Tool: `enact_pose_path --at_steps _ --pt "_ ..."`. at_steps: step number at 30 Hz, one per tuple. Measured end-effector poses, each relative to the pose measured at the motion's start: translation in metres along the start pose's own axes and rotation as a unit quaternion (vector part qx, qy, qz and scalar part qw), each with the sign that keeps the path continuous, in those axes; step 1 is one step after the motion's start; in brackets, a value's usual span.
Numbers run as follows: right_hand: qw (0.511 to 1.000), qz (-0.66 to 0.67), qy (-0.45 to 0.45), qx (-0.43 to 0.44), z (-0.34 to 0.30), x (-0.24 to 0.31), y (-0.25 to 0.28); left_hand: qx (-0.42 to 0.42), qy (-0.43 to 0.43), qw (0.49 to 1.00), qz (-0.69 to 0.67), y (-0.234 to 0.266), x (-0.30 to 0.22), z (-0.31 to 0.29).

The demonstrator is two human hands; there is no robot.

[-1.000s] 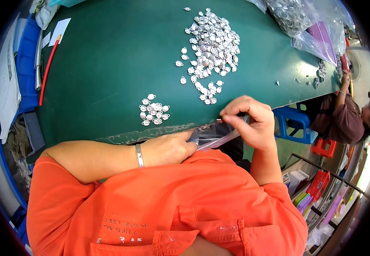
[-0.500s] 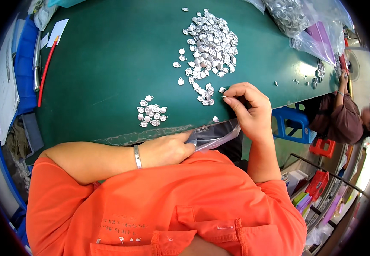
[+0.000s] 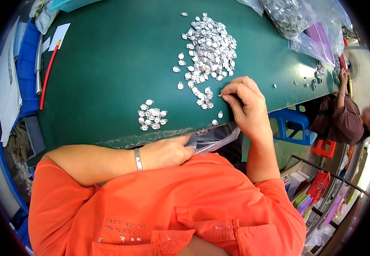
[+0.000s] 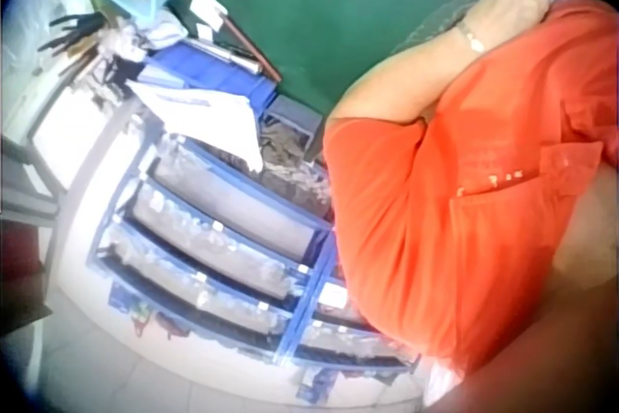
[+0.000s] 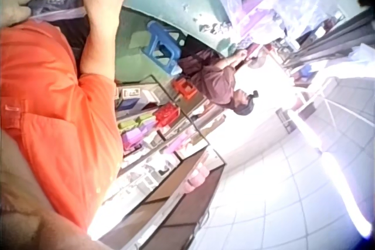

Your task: The person picks up small metal parts from a table by hand and places them into a plastic bag.

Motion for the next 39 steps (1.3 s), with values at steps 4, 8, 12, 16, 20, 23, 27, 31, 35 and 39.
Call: enact_pose_path --at_steps 4,8,12,16,20,23,27,31,35,39 --pt "0.997 0.067 -0.045 0.004 -0.006 -0.004 0.002 -0.052 -0.037 0.998 -0.016 0.003 -0.003 -0.002" --pt "0.988 0.117 -0.098 0.003 -0.011 -0.002 0.007 -0.094 -0.055 0.994 0.003 0.004 -0.004 -0.004" --pt "0.990 0.133 -0.047 0.033 -0.013 0.006 0.007 -0.099 -0.055 0.994 -0.005 0.004 -0.002 -0.004" --pt "0.980 0.157 0.022 0.121 -0.016 0.023 0.005 -0.072 -0.029 0.997 -0.012 0.002 -0.001 -0.003" --pt "0.984 0.142 0.047 0.092 -0.010 0.027 -0.008 -0.082 -0.039 0.996 -0.007 0.002 -0.004 -0.002" --pt "0.995 0.070 0.066 0.026 -0.001 0.025 -0.015 -0.081 -0.041 0.996 -0.005 0.004 -0.004 -0.002" --pt "0.997 0.057 0.034 0.025 -0.005 0.023 -0.013 -0.013 0.013 1.000 -0.013 0.002 -0.004 -0.002" --pt "0.959 0.235 -0.154 -0.039 -0.020 0.003 -0.008 -0.009 0.016 1.000 -0.019 0.002 -0.002 -0.002" --pt "0.841 0.458 -0.273 -0.090 -0.027 -0.003 -0.010 -0.042 -0.013 0.999 -0.004 0.003 -0.002 -0.002" --pt "0.807 0.510 -0.285 -0.089 -0.030 -0.003 -0.010 -0.084 -0.042 0.996 -0.005 0.006 -0.005 -0.002"
Point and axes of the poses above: each hand's wrist, its own z-axis towards the middle knuckle, its own y-axis out of the back of the hand, x = y × z, the point moved 5 cm from there along z, towards the middle knuckle, and after that the axes turned 12 degrees about y, right-handed, at the moved point
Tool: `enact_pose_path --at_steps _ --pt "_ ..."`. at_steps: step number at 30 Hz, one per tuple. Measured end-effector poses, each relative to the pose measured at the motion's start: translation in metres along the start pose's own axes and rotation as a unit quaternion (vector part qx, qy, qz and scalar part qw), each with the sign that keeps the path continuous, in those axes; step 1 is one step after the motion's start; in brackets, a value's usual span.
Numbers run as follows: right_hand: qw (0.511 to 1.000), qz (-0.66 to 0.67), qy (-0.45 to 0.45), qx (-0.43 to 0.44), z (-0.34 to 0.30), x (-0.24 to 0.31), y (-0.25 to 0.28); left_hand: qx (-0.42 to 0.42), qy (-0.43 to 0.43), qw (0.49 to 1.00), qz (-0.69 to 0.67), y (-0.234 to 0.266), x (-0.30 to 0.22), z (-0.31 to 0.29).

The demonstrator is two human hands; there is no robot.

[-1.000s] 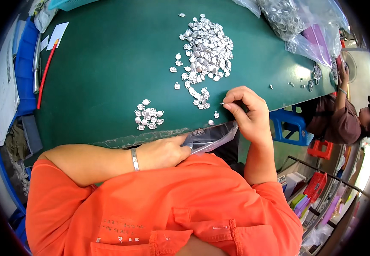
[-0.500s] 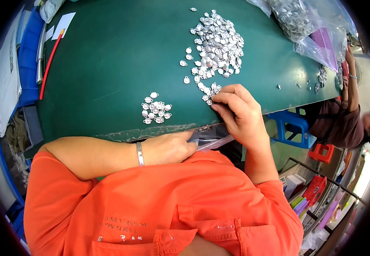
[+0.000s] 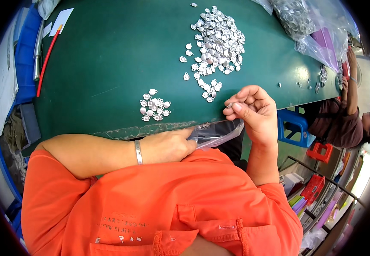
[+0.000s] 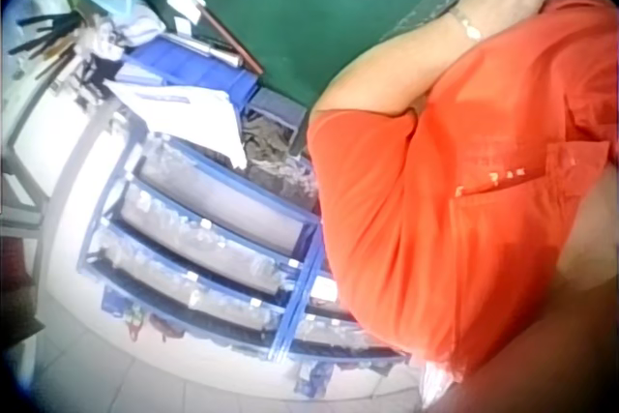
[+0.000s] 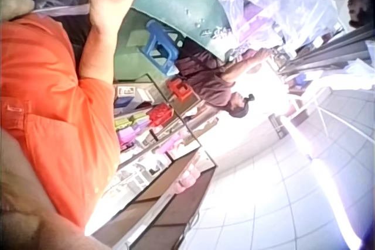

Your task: The person picks up small metal parts from a table by hand and places them into a plastic bag.

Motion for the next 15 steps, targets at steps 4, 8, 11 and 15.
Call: enact_pose_path --at_steps 4,8,11,15 --pt "0.996 -0.059 -0.005 0.071 -0.001 0.005 0.004 0.031 0.029 0.999 -0.030 -0.003 0.003 -0.001" --pt "0.868 -0.355 0.227 0.262 0.006 0.019 -0.033 0.051 0.039 0.998 -0.024 -0.002 0.001 0.000" --pt "0.780 -0.491 0.331 0.199 0.016 0.020 -0.041 0.083 0.052 0.995 -0.015 -0.006 0.003 0.002" --pt "0.826 -0.443 0.269 0.222 0.011 0.021 -0.023 0.093 0.065 0.994 -0.006 -0.006 0.004 0.000"
Point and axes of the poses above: each hand's wrist, its own z-axis towards the middle knuckle, its own y-axis out of the back of the hand, x = y × z, the point moved 5 cm from there along z, towards the middle knuckle, and after that the axes turned 12 degrees about y, right-handed, at the moved point
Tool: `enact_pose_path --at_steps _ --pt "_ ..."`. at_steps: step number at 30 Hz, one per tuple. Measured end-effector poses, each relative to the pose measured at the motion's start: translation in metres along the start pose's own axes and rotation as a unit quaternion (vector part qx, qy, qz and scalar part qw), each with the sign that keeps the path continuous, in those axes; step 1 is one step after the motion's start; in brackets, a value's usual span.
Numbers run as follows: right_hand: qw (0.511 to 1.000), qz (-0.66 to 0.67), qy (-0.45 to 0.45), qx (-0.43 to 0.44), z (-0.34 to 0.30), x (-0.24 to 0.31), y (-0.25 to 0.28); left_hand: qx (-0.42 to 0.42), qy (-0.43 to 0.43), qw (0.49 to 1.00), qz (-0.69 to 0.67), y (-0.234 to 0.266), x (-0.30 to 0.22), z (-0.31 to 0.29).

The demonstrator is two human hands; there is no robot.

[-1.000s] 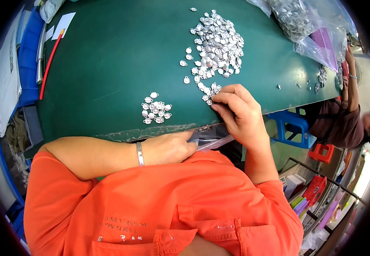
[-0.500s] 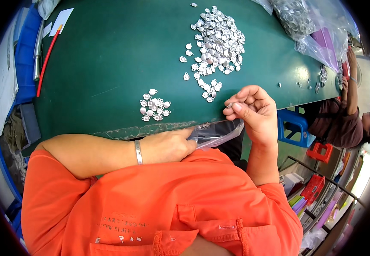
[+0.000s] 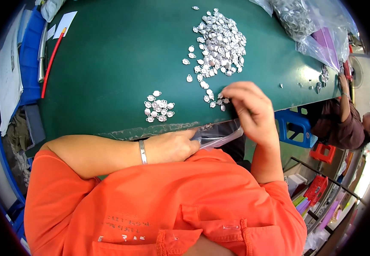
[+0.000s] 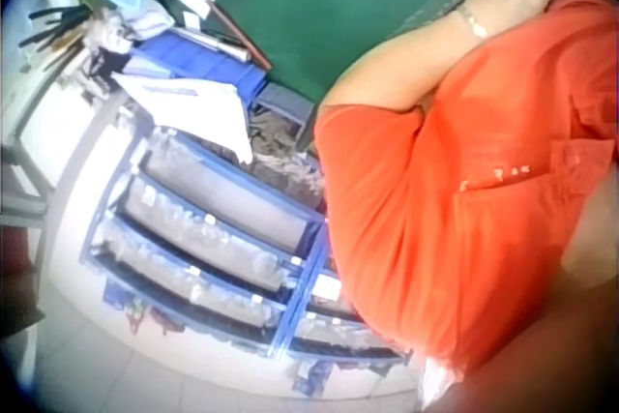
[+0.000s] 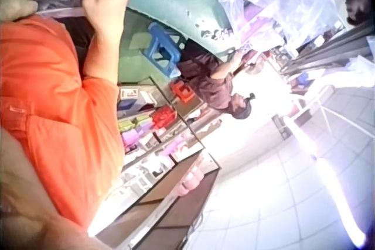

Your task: The person picks up small metal parts from a table by hand and places them into a plastic bag.

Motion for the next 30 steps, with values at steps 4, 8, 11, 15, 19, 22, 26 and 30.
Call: enact_pose_path --at_steps 4,8,11,15,19,22,26,30 --pt "0.992 -0.036 -0.066 -0.097 -0.008 -0.007 0.013 0.006 0.005 1.000 -0.023 0.004 -0.002 -0.001" --pt "0.997 -0.050 -0.027 -0.054 -0.007 -0.001 -0.002 0.003 -0.001 1.000 -0.026 0.005 -0.002 -0.001" --pt "0.994 -0.096 -0.007 -0.047 -0.007 0.004 -0.002 -0.010 -0.009 1.000 -0.022 0.004 -0.003 0.000" --pt "0.991 -0.045 -0.018 -0.122 -0.019 0.003 0.011 -0.009 -0.016 1.000 -0.003 0.004 -0.003 0.000" --pt "0.993 -0.087 0.000 -0.075 -0.016 0.009 0.013 -0.009 -0.029 1.000 -0.001 0.005 -0.004 -0.001" --pt "0.987 0.005 -0.103 -0.123 -0.022 0.002 0.008 -0.048 -0.046 0.998 -0.018 0.005 -0.003 -0.002" --pt "0.972 0.087 -0.153 -0.153 -0.027 -0.001 0.013 -0.040 -0.035 0.999 -0.012 0.006 -0.004 -0.003" --pt "0.999 0.044 -0.025 -0.021 -0.015 0.004 0.007 0.029 0.012 0.999 -0.024 0.004 -0.002 0.000"
Point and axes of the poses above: each hand's wrist, its own z-axis towards the middle knuckle, its own y-axis out of the back of the hand, x = y × z, the point moved 5 cm from there along z, towards the middle knuckle, and after that the axes turned 12 degrees about y, right-handed, at the moved point
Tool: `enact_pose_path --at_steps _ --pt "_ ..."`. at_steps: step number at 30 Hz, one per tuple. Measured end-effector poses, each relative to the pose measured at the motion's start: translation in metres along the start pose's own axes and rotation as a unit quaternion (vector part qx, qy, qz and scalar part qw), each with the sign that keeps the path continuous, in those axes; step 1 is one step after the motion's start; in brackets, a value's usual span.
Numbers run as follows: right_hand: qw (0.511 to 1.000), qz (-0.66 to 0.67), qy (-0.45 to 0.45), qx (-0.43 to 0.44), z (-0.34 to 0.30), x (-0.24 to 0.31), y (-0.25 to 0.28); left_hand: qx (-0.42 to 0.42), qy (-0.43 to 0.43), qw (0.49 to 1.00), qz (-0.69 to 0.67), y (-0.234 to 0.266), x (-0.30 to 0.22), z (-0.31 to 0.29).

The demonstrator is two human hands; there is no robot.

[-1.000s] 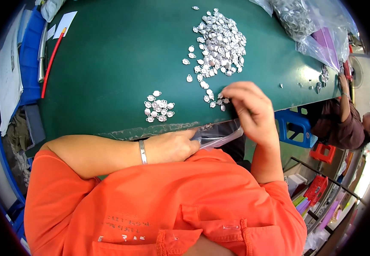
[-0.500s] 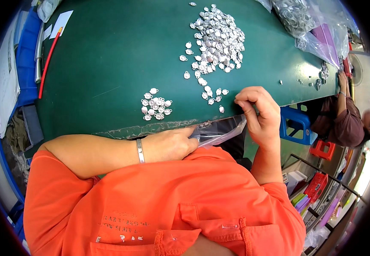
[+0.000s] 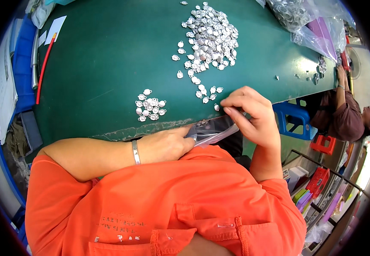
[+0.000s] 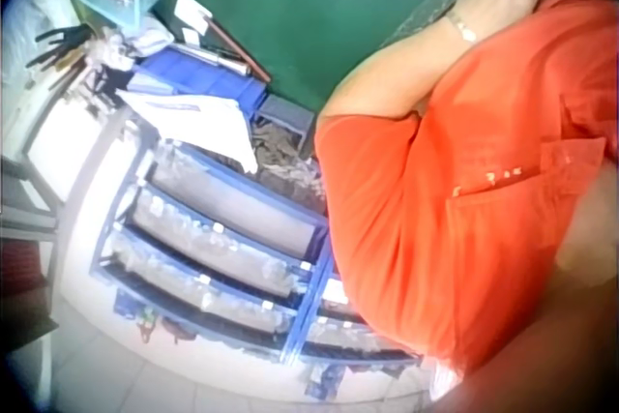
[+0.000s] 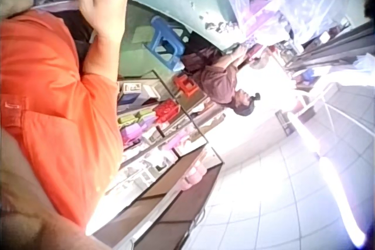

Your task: The person picks up small metal parts from a table by hand and places them into a plastic bag.

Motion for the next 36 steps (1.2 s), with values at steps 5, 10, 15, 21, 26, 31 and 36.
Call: enact_pose_path --at_steps 5,10,15,21,26,31,36 --pt "0.995 -0.098 0.008 0.004 0.002 0.004 -0.010 -0.023 -0.028 0.999 0.025 0.001 -0.001 -0.001" --pt "0.997 -0.068 0.022 0.007 -0.002 0.004 -0.009 -0.091 -0.063 0.994 0.011 0.001 -0.001 -0.003" --pt "0.995 -0.069 0.069 -0.002 0.008 0.007 -0.010 -0.035 -0.033 0.998 0.032 0.002 -0.002 -0.001" --pt "0.994 -0.094 0.062 0.015 0.011 0.000 -0.011 -0.028 -0.027 0.999 0.028 0.003 -0.003 -0.001" --pt "0.998 -0.010 0.049 0.042 0.010 0.002 -0.006 -0.096 -0.063 0.993 0.011 -0.001 -0.001 -0.002" --pt "0.987 -0.123 0.057 -0.084 0.016 -0.008 -0.005 -0.098 -0.069 0.993 0.019 0.001 -0.001 -0.002" --pt "0.998 -0.019 -0.017 -0.061 0.004 -0.014 -0.003 -0.097 -0.063 0.993 0.033 0.001 0.000 -0.002"
Point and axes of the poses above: each hand's wrist, its own z-axis towards the middle knuckle, its own y-axis out of the back of the hand, x = y × z, the point moved 5 cm from there along z, towards the middle knuckle, and after that the axes turned 12 degrees about y, right-handed, at the moved point
